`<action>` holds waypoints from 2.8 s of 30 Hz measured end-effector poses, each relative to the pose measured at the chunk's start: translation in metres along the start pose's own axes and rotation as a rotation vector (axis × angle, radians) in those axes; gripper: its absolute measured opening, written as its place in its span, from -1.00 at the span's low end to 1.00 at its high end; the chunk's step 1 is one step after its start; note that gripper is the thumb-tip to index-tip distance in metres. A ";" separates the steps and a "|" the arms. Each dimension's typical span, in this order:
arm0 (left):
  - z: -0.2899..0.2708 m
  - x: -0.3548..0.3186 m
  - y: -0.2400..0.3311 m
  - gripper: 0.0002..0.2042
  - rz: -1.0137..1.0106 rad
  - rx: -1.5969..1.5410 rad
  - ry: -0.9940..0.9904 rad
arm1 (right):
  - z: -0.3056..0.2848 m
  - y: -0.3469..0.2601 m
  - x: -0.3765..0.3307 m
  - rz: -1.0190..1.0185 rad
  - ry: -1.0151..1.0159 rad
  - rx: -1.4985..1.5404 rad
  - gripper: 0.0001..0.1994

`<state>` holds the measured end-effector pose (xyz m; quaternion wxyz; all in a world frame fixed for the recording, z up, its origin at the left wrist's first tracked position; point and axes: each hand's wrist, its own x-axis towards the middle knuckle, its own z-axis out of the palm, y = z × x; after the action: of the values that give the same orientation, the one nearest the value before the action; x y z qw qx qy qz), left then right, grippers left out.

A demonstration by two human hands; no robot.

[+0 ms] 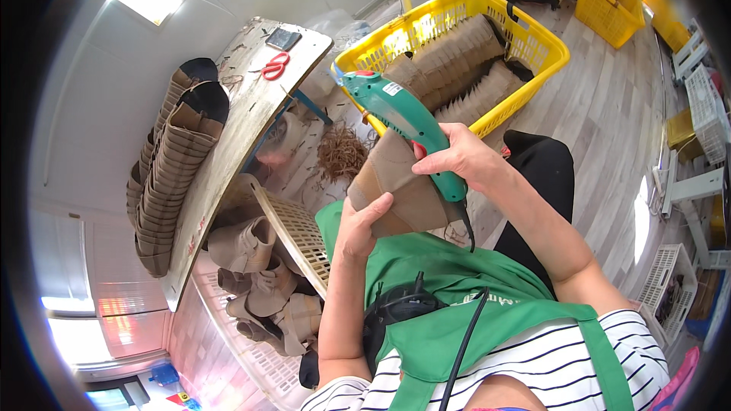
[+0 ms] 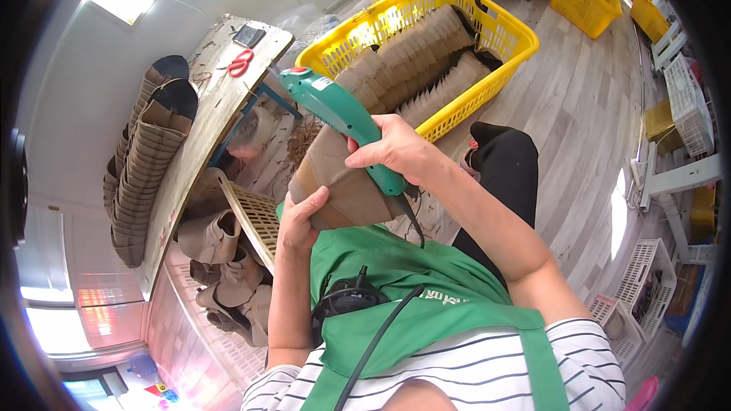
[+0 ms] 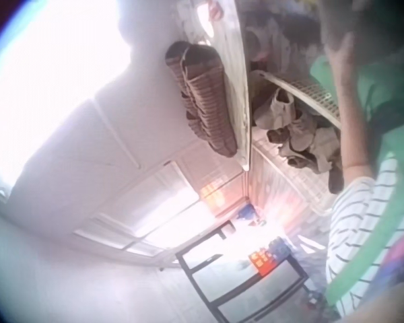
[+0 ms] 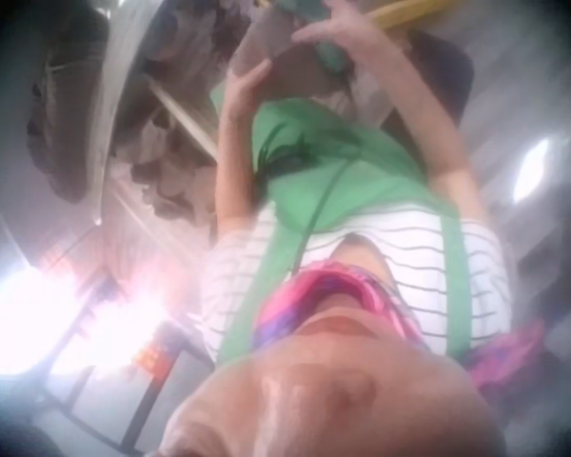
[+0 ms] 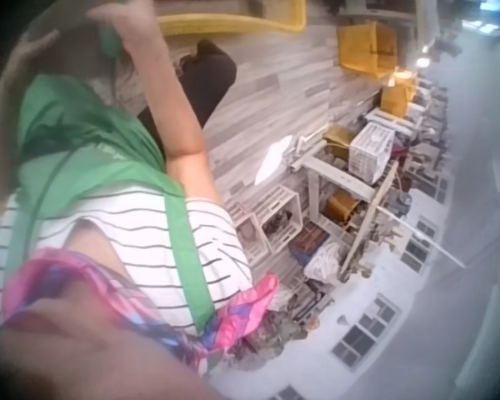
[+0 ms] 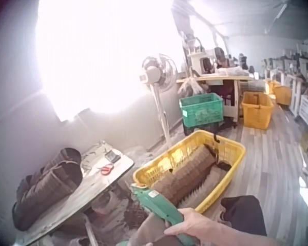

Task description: The person uses a green electric trimmer to remove loose fibers from the edges of beige slippers. They pick up each slipper from a yellow basket, trim the edges, and place the finished slipper into a white basket.

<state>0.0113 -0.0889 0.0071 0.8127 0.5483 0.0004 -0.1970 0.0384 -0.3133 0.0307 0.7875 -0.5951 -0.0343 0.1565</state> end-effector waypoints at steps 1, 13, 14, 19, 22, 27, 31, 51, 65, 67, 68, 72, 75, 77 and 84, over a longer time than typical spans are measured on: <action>-0.002 0.000 0.001 -0.40 0.019 -0.012 0.029 | -0.001 -0.002 0.001 -0.010 -0.017 0.038 -0.77; -0.022 -0.010 0.012 -0.53 0.291 -0.501 0.181 | -0.020 0.027 -0.001 0.065 -0.200 0.283 -0.76; -0.030 -0.009 0.011 -0.53 0.288 -0.481 0.216 | -0.019 0.022 -0.003 0.065 -0.189 0.242 -0.77; -0.068 -0.011 0.036 -0.57 0.370 -0.500 0.295 | -0.038 0.001 -0.013 -0.122 0.014 -0.301 -0.78; -0.089 -0.021 0.056 -0.54 0.427 -0.499 0.401 | -0.050 -0.005 -0.025 -0.470 0.112 -0.862 -0.74; -0.118 -0.042 0.080 -0.59 0.502 -0.565 0.502 | -0.049 0.008 -0.030 -0.737 0.093 -1.123 -0.71; -0.116 -0.048 0.089 -0.62 0.514 -0.589 0.622 | -0.042 0.018 -0.029 -0.787 0.126 -1.140 -0.72; -0.134 -0.041 0.066 -0.64 0.404 -0.568 0.374 | -0.023 0.007 -0.019 -0.959 0.070 -1.228 -0.76; -0.142 -0.042 0.034 -0.46 0.553 -0.483 0.056 | 0.001 0.013 -0.046 -0.538 -0.006 -0.864 -0.69; -0.147 -0.042 0.030 -0.37 0.551 -0.461 0.105 | 0.005 0.016 -0.046 -0.560 0.003 -0.895 -0.68; -0.148 -0.042 0.030 -0.36 0.553 -0.423 0.080 | 0.009 0.014 -0.047 -0.550 -0.002 -0.900 -0.68; -0.115 -0.040 0.038 -0.14 0.529 -0.279 0.107 | 0.019 0.014 -0.048 -0.491 0.006 -0.874 -0.67; -0.100 -0.037 0.039 -0.05 0.498 -0.233 0.101 | 0.021 0.019 -0.047 -0.487 -0.001 -0.844 -0.67; -0.099 -0.036 0.038 -0.03 0.466 -0.237 0.100 | 0.023 0.020 -0.046 -0.491 -0.010 -0.835 -0.66; -0.099 -0.034 0.026 -0.21 0.406 -0.180 0.117 | 0.026 0.015 -0.047 -0.486 0.022 -0.841 -0.66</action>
<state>0.0093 0.0186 -0.0012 0.8800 0.4727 -0.0454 0.0036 -0.0149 -0.2993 0.0305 0.4927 -0.8383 -0.2241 -0.0657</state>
